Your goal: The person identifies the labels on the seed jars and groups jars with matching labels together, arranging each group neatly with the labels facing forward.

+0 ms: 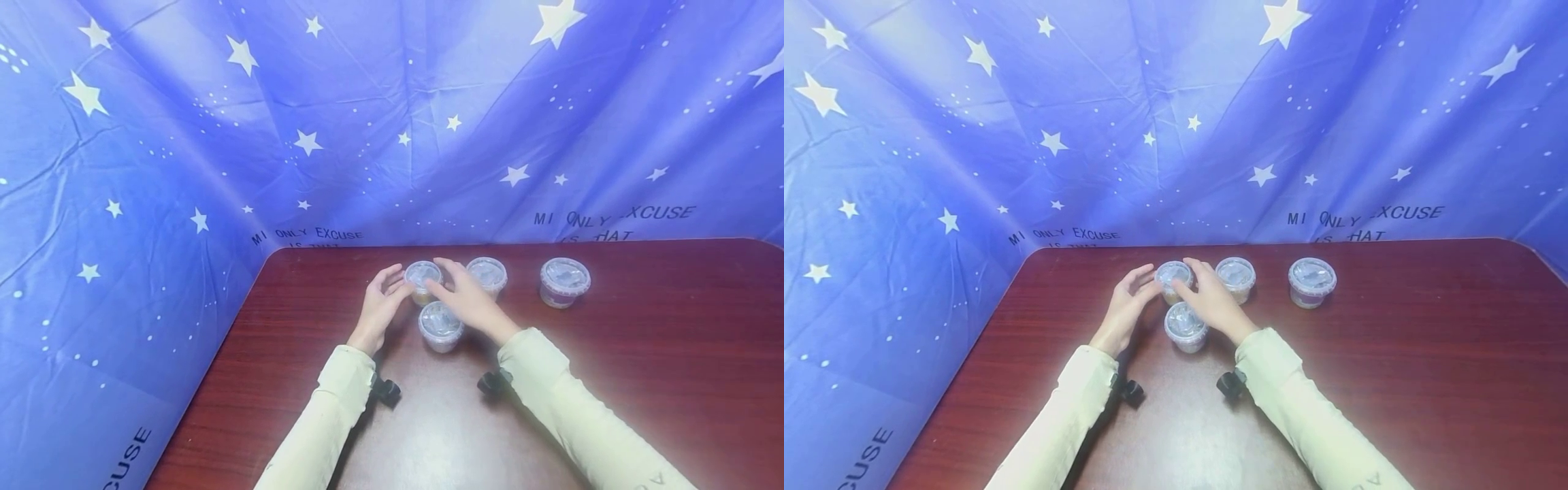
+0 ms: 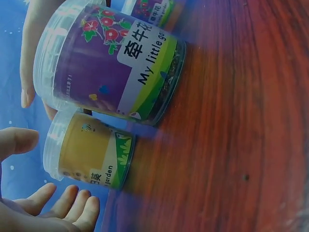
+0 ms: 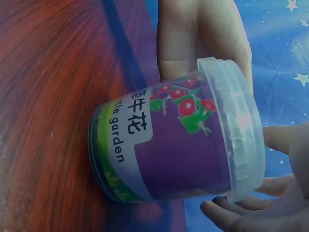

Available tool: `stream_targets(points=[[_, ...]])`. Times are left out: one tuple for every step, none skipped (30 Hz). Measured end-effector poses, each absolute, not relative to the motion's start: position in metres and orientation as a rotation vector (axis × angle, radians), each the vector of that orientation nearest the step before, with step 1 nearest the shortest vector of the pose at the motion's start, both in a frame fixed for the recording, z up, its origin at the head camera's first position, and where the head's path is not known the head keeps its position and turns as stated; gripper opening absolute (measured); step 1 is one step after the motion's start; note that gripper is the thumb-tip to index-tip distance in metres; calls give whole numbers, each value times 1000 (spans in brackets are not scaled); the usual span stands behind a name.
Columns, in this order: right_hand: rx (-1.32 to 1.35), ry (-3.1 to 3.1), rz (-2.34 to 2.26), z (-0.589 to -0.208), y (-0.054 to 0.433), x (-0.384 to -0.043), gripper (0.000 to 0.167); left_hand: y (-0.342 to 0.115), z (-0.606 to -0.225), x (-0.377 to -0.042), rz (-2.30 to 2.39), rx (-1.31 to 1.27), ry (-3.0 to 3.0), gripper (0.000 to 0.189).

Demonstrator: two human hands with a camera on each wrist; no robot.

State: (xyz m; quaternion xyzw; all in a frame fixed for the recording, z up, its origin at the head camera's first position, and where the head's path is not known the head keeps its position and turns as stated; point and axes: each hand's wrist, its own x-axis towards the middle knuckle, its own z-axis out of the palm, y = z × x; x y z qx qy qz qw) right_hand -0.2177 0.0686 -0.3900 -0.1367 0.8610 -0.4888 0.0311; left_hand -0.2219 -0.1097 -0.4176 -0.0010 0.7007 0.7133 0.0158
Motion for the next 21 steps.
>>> stream_targets(points=[[-426,2661,-1487,-391,68,-218,63,-109,-418,-222,2214,-4,2182,60],[-425,2666,-1467,-391,68,-219,64,-109,-418,-222,2211,-4,2183,60],[-422,2673,-1442,-391,67,-219,65,-109,-418,-222,2208,-3,2184,60],[-419,2676,-1424,-391,67,-220,66,-108,-418,-223,2205,-2,2185,60],[-418,2675,-1409,-392,67,-220,66,-108,-418,-223,2203,-2,2183,60],[-416,2672,-1400,-393,67,-221,67,-108,-419,-223,2201,-1,2180,60],[-414,2661,-1399,-393,67,-221,67,-108,-419,-223,2198,-1,2174,60],[-405,2647,-1402,-394,67,-222,67,-108,-420,-223,2195,-2,2172,59],[-403,2635,-1406,-395,67,-222,67,-108,-421,-223,2190,-1,2168,58],[-400,2624,-1412,-395,67,-223,67,-108,-421,-223,2185,-1,2166,57],[-395,2613,-1419,-396,66,-223,67,-108,-422,-224,2181,-1,2163,56],[-392,2605,-1425,-396,66,-223,67,-108,-423,-224,2177,-2,2162,54],[-392,2599,-1429,-396,66,-223,66,-108,-423,-224,2174,-2,2162,53],[-393,2597,-1430,-396,66,-223,66,-108,-424,-224,2171,-2,2164,52],[-399,2598,-1431,-396,65,-223,66,-108,-424,-224,2171,-3,2163,51],[-400,2597,-1434,-396,65,-223,66,-109,-424,-224,2171,-2,2167,51],[-402,2596,-1438,-396,65,-224,65,-109,-424,-224,2175,-1,2165,50],[-407,2598,-1439,-395,65,-224,65,-109,-424,-223,2180,1,2166,50],[-412,2594,-1448,-395,65,-224,64,-109,-424,-223,2188,7,2168,50],[-416,2587,-1462,-395,64,-224,64,-110,-424,-223,2196,12,2170,49],[-419,2581,-1478,-395,64,-224,64,-110,-423,-223,2204,16,2174,48]])
